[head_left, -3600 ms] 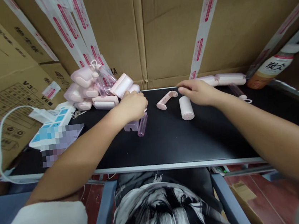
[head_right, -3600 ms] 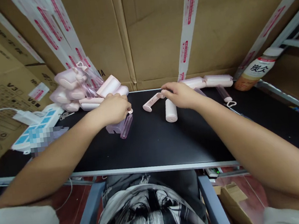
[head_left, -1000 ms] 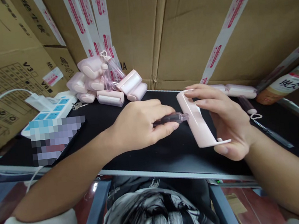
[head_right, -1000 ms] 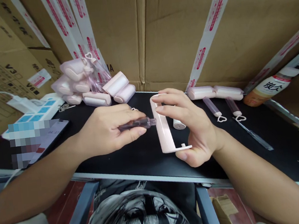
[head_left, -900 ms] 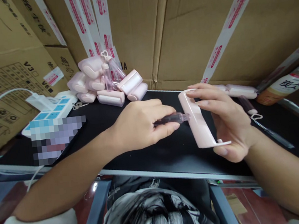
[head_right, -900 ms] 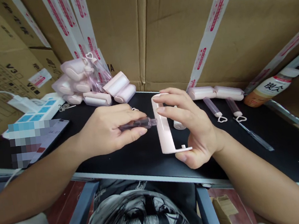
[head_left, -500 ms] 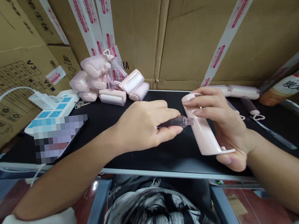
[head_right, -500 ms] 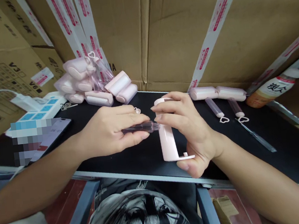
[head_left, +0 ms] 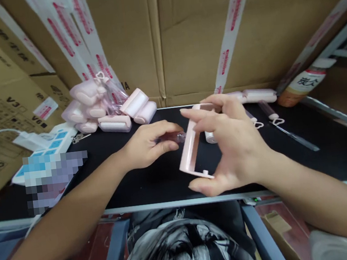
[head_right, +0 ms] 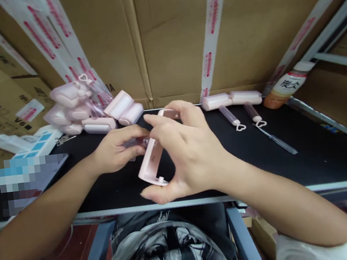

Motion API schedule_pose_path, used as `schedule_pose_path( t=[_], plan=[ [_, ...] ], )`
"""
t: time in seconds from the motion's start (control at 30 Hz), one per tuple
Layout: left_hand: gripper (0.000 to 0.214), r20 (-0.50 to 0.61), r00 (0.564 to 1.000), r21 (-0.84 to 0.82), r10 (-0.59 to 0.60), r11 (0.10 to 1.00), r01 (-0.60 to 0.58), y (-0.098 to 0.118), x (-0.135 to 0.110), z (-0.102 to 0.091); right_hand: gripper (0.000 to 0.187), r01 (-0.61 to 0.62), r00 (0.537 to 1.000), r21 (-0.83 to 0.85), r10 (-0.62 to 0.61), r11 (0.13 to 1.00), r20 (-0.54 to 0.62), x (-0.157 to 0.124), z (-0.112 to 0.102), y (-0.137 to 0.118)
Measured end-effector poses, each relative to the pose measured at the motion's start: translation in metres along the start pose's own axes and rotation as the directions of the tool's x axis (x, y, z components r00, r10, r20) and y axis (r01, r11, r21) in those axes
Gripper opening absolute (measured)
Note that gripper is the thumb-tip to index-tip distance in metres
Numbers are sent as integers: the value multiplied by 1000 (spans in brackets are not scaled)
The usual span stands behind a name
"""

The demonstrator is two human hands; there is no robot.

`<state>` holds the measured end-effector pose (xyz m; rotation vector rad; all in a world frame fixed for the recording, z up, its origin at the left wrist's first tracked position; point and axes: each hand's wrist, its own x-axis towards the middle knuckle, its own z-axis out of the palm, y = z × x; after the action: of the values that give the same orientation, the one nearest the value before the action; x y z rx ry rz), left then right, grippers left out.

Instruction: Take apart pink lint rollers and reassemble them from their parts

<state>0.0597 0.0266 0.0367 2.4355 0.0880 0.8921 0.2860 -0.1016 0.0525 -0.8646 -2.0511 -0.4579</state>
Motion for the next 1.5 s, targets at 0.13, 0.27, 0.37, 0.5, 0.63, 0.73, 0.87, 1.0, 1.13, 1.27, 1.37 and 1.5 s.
schedule_pose_path(
  t=[0.13, 0.27, 0.37, 0.5, 0.63, 0.73, 0.87, 1.0, 1.13, 1.27, 1.37, 1.5],
  plan=[
    [35, 14, 999, 74, 34, 997, -35, 0, 3, 4, 84, -82, 995, -55, 85, 995, 45, 1, -6, -11],
    [27, -7, 1000, 144, 4, 990, -3, -4, 3, 8, 79, -103, 993, -31, 104, 994, 57, -2, -3, -12],
    [20, -66, 997, 210, 28, 978, -13, -5, 1, 9, 81, -128, 992, -1, 128, 992, 6, -4, 1, -11],
    [15, -116, 986, 336, 120, 939, -75, -5, 0, 11, 86, -162, 987, 52, 161, 985, 16, -4, 2, -7],
    [13, -150, 970, 456, 189, 884, -102, -7, -1, 12, 92, -214, 977, 74, 213, 974, 26, -4, 4, -5],
    [12, -146, 963, 517, 228, 847, -122, -8, 0, 11, 95, -236, 972, 95, 236, 967, 7, -5, 5, -5],
    [18, -160, 938, 534, 306, 826, -179, -2, 0, 8, 93, -286, 958, 259, 285, 923, 44, -6, 1, 1],
    [29, -193, 952, 402, 239, 904, -145, 19, -1, 6, 94, -393, 916, 612, 346, 686, 201, -3, -5, 24],
    [33, -196, 972, 402, 131, 915, -43, 38, -3, 9, 84, -461, 865, 799, 397, 387, 306, 0, -1, 39],
    [33, -190, 980, 363, 61, 932, 13, 44, -3, 13, 72, -474, 846, 835, 407, 278, 345, -2, 7, 37],
    [31, -166, 986, 287, -15, 956, 63, 45, -2, 12, 65, -478, 847, 839, 389, 261, 361, -5, 12, 38],
    [31, -94, 976, 151, -198, 966, 211, 49, 0, 8, 61, -464, 869, 820, 351, 334, 349, -10, 17, 43]
  ],
)
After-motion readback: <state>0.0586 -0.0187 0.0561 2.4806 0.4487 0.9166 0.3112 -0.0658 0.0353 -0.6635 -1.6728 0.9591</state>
